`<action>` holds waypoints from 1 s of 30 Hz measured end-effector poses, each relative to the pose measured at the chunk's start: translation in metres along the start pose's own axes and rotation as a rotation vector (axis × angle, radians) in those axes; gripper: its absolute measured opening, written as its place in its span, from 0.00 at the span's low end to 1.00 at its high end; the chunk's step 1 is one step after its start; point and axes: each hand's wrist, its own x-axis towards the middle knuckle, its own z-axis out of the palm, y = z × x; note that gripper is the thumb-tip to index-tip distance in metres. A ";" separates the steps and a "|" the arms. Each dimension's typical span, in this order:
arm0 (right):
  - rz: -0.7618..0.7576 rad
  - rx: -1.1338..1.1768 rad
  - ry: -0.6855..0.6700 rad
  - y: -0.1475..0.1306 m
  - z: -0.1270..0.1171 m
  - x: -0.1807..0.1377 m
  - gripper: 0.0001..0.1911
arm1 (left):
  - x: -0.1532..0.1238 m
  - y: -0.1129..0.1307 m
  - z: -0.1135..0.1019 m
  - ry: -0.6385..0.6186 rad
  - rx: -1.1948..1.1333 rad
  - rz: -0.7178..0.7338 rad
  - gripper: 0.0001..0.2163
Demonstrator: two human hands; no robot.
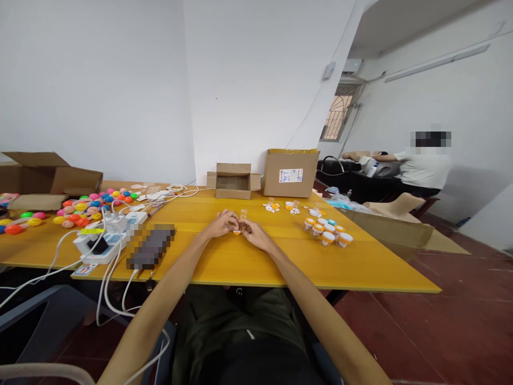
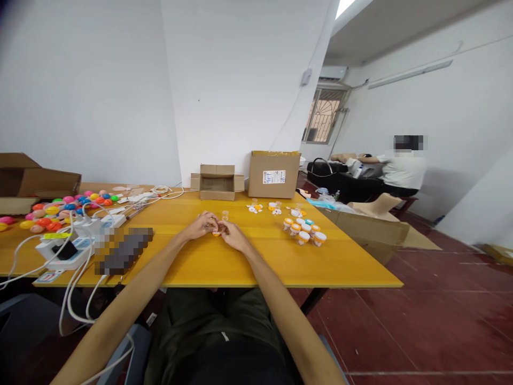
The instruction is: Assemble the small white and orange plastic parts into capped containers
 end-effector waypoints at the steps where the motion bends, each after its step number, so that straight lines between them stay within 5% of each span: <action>1: -0.003 0.000 -0.002 0.001 0.000 0.000 0.20 | 0.000 0.001 0.000 -0.001 0.000 0.000 0.07; 30: 0.015 -0.017 0.060 0.002 0.002 0.000 0.17 | -0.002 0.002 -0.003 -0.020 0.015 -0.019 0.08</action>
